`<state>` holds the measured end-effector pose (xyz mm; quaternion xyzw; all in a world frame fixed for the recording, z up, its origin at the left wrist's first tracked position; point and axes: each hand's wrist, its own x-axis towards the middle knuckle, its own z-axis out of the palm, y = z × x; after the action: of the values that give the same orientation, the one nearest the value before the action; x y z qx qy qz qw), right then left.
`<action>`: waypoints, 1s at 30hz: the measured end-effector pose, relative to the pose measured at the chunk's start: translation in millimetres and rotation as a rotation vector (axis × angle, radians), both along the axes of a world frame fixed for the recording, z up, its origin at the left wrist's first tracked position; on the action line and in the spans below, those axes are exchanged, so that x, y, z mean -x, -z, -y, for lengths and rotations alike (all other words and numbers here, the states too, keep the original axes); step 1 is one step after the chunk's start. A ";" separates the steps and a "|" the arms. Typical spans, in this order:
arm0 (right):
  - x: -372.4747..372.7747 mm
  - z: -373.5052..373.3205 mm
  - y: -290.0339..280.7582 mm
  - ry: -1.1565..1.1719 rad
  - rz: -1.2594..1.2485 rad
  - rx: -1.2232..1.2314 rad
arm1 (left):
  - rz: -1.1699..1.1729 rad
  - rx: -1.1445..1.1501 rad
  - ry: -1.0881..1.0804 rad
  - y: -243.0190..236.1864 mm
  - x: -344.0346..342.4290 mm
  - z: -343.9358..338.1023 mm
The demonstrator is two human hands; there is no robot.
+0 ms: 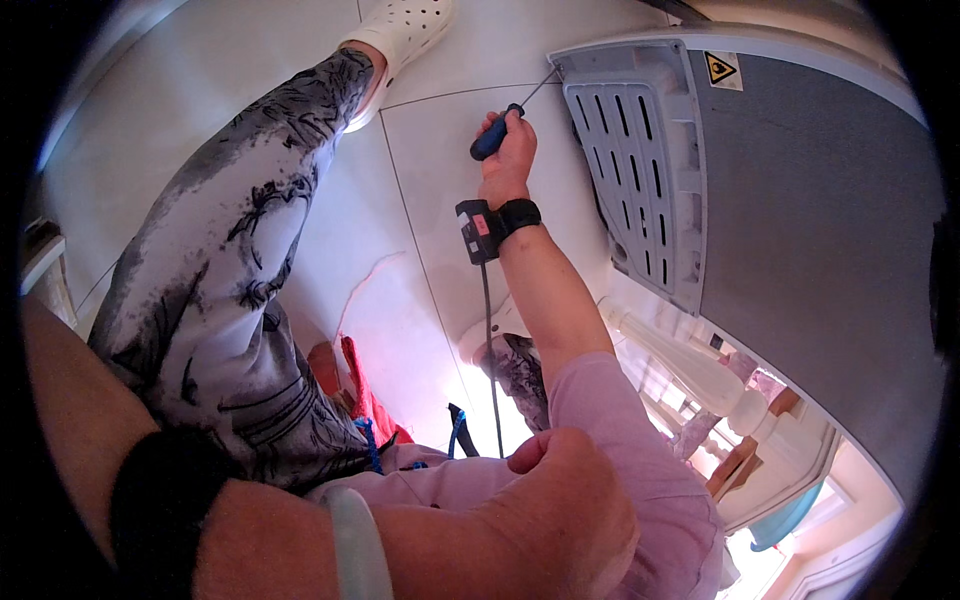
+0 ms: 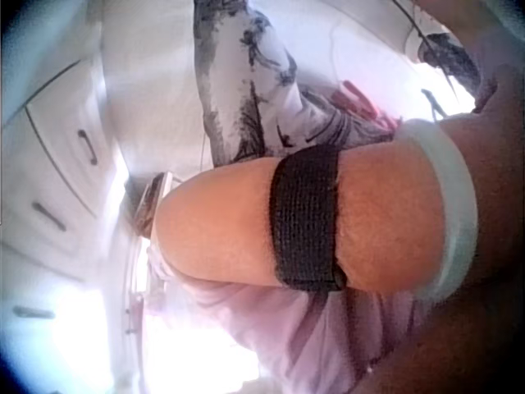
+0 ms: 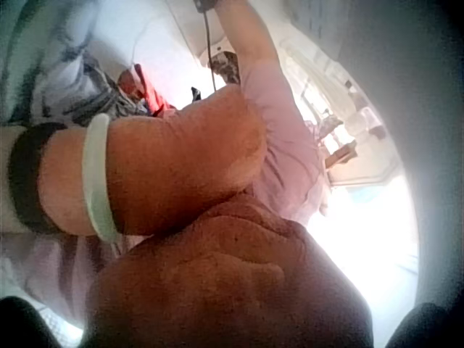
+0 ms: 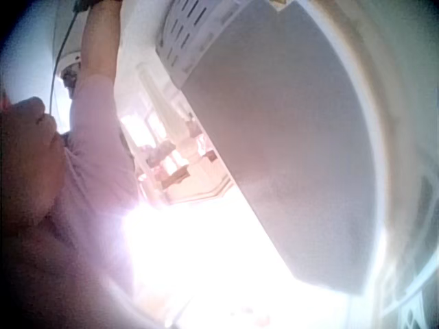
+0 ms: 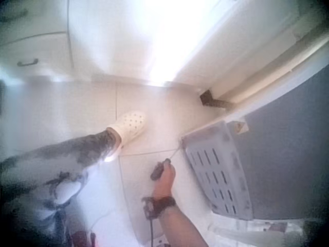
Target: The person removes screws from the back panel of a refrigerator using a screwdriver, detaches the panel, and works on the internal components by hand.
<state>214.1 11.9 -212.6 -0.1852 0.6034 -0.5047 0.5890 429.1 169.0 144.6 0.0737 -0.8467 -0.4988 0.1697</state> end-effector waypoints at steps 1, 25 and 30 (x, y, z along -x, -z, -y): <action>-0.4 -0.2 -0.2 0.000 -0.007 -0.001 | -0.003 0.003 -0.001 -0.6 -0.2 -0.1; -6.3 -1.8 -8.4 0.038 0.005 0.001 | -0.015 -0.161 0.053 -0.3 -3.8 12.4; -19.4 -0.4 -16.4 0.149 0.011 -0.006 | -0.019 -0.365 0.135 4.2 -3.5 4.1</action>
<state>233.5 12.3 -196.2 -0.1353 0.6136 -0.5465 0.5537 432.6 164.9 140.4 0.0417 -0.7436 -0.6550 0.1278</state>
